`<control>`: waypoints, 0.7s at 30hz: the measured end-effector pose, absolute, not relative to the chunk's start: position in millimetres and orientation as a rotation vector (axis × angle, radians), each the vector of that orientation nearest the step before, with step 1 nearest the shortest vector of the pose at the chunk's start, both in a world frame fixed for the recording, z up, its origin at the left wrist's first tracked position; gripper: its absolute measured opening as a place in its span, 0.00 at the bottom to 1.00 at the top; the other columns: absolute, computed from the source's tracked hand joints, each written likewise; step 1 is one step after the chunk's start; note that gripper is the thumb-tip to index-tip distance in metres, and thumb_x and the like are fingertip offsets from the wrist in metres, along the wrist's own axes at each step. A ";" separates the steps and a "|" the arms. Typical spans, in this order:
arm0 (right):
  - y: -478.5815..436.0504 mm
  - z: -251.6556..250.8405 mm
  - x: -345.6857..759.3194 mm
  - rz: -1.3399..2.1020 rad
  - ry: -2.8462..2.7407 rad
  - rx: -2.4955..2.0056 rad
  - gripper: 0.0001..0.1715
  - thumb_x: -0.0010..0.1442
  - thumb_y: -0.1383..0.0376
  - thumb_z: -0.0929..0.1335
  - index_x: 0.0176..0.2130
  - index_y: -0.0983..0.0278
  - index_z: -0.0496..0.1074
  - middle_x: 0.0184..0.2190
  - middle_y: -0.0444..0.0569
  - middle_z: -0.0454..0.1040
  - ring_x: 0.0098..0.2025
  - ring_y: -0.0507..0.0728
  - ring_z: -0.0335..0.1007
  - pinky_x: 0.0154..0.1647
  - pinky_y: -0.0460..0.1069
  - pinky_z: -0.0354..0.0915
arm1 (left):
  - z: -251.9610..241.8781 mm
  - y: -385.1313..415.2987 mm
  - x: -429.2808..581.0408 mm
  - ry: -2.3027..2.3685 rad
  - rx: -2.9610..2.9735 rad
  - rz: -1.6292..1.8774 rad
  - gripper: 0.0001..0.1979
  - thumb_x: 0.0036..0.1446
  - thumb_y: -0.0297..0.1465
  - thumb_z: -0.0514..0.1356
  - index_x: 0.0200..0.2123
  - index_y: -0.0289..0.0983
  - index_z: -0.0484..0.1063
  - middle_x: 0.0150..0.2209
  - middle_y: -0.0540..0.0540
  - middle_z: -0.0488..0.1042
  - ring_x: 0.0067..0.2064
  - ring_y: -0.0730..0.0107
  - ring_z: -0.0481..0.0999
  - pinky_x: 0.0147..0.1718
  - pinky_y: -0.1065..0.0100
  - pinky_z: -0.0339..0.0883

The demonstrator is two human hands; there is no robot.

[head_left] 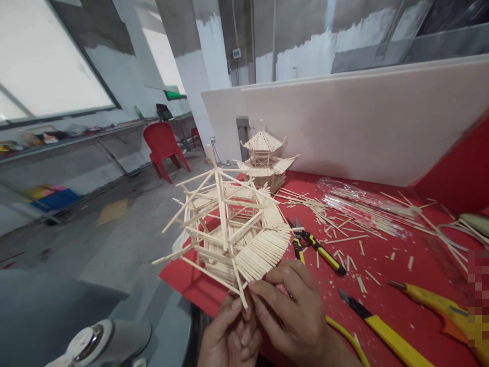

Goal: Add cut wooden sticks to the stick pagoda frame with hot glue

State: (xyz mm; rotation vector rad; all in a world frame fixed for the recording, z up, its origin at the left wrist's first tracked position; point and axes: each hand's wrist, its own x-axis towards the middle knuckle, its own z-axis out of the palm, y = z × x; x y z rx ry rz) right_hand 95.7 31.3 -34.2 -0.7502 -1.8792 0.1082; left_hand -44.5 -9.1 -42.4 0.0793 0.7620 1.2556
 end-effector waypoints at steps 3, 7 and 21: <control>31.1 -33.7 95.5 0.106 -1.886 -0.763 0.13 0.58 0.74 0.68 0.45 0.66 0.73 0.32 0.49 0.69 0.34 0.55 0.61 0.35 0.53 0.60 | -42.4 -9.7 -44.7 0.752 0.076 1.261 0.14 0.37 0.30 0.76 0.22 0.34 0.74 0.20 0.53 0.71 0.16 0.85 0.62 0.12 0.81 0.51; 30.9 -32.8 95.1 0.100 -1.892 -0.775 0.12 0.59 0.73 0.68 0.44 0.66 0.73 0.32 0.49 0.69 0.35 0.56 0.61 0.36 0.53 0.60 | -44.7 -10.7 -45.7 0.737 0.069 1.258 0.13 0.38 0.30 0.76 0.23 0.34 0.74 0.20 0.53 0.71 0.16 0.85 0.62 0.13 0.81 0.51; 32.4 -30.6 94.9 0.106 -1.893 -0.784 0.13 0.57 0.73 0.68 0.44 0.66 0.73 0.32 0.50 0.69 0.35 0.56 0.61 0.36 0.54 0.61 | -47.0 -7.6 -46.3 0.746 0.079 1.243 0.14 0.38 0.31 0.76 0.22 0.34 0.75 0.20 0.53 0.71 0.16 0.85 0.62 0.13 0.80 0.52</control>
